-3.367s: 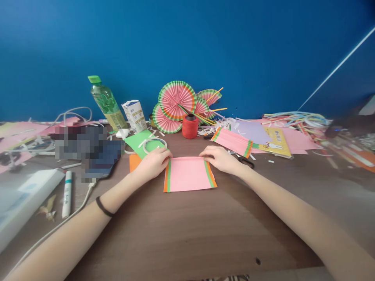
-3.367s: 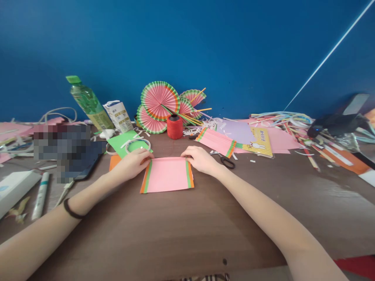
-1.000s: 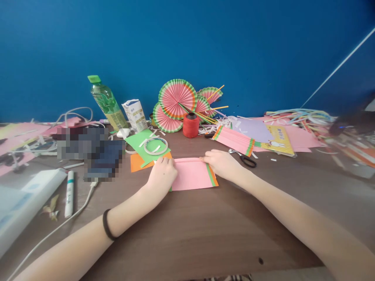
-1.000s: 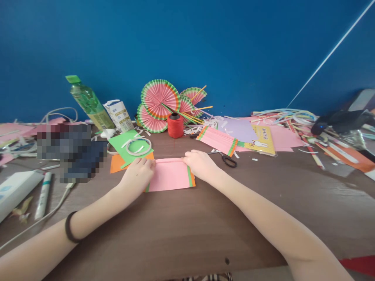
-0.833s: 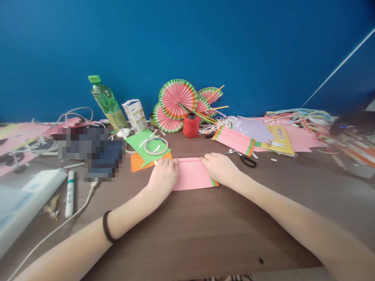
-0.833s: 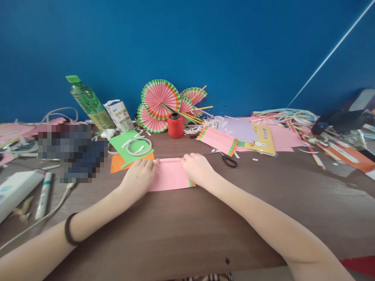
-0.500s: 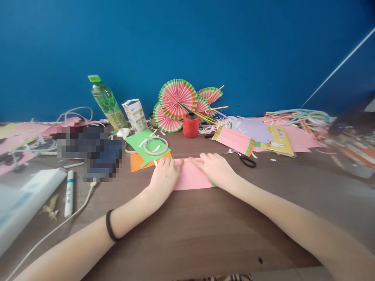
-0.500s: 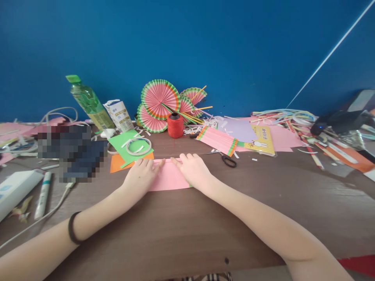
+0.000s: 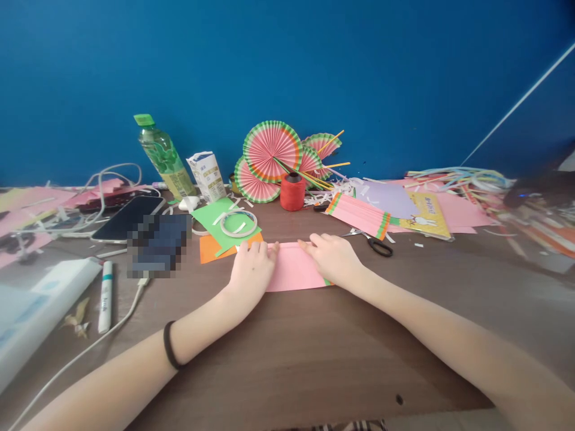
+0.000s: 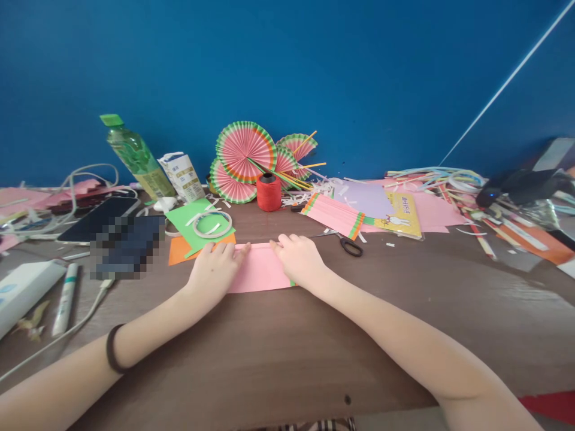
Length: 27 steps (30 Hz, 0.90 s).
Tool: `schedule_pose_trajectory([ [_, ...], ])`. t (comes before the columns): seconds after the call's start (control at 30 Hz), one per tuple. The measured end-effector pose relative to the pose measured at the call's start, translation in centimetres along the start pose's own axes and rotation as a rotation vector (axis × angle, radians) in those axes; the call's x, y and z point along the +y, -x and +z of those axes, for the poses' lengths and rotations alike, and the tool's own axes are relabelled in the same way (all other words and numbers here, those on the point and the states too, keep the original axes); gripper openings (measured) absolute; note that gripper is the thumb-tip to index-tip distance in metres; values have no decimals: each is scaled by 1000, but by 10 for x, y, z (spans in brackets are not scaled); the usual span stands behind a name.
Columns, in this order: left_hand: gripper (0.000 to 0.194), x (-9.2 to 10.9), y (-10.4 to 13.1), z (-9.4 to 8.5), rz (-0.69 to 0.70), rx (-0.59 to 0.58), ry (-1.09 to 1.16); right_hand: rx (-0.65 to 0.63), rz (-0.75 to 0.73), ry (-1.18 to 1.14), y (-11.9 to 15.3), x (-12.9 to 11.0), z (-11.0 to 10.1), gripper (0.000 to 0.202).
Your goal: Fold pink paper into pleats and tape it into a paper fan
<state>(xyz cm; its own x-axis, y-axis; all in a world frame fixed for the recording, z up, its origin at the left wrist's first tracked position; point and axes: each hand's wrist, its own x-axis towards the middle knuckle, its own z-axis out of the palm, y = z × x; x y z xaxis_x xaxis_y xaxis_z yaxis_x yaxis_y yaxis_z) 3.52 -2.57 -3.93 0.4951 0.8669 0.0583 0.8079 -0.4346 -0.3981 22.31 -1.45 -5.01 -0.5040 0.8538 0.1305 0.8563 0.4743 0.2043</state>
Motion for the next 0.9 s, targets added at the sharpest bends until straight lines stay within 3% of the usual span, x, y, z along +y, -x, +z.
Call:
schedule_pose_trajectory([
  [0.13, 45, -2, 0, 4, 5, 80, -4, 46, -18, -21, 0, 2, 4, 39],
  [0.3, 34, -9, -2, 13, 121, 262, 43, 215, -86, -127, -4, 10, 12, 31],
  [0.4, 34, -12, -3, 16, 137, 214, 110, 261, -102, -217, -6, 15, 14, 30],
  [0.57, 37, -15, -6, 17, 112, 134, 136, 195, -158, -245, -7, 22, 17, 33],
  [0.7, 23, -19, -9, 24, 62, 219, 180, 251, -144, -254, -10, 25, 21, 29],
  [0.9, 20, -26, -13, 31, 71, 376, 250, 328, -78, -547, -15, 27, 30, 18],
])
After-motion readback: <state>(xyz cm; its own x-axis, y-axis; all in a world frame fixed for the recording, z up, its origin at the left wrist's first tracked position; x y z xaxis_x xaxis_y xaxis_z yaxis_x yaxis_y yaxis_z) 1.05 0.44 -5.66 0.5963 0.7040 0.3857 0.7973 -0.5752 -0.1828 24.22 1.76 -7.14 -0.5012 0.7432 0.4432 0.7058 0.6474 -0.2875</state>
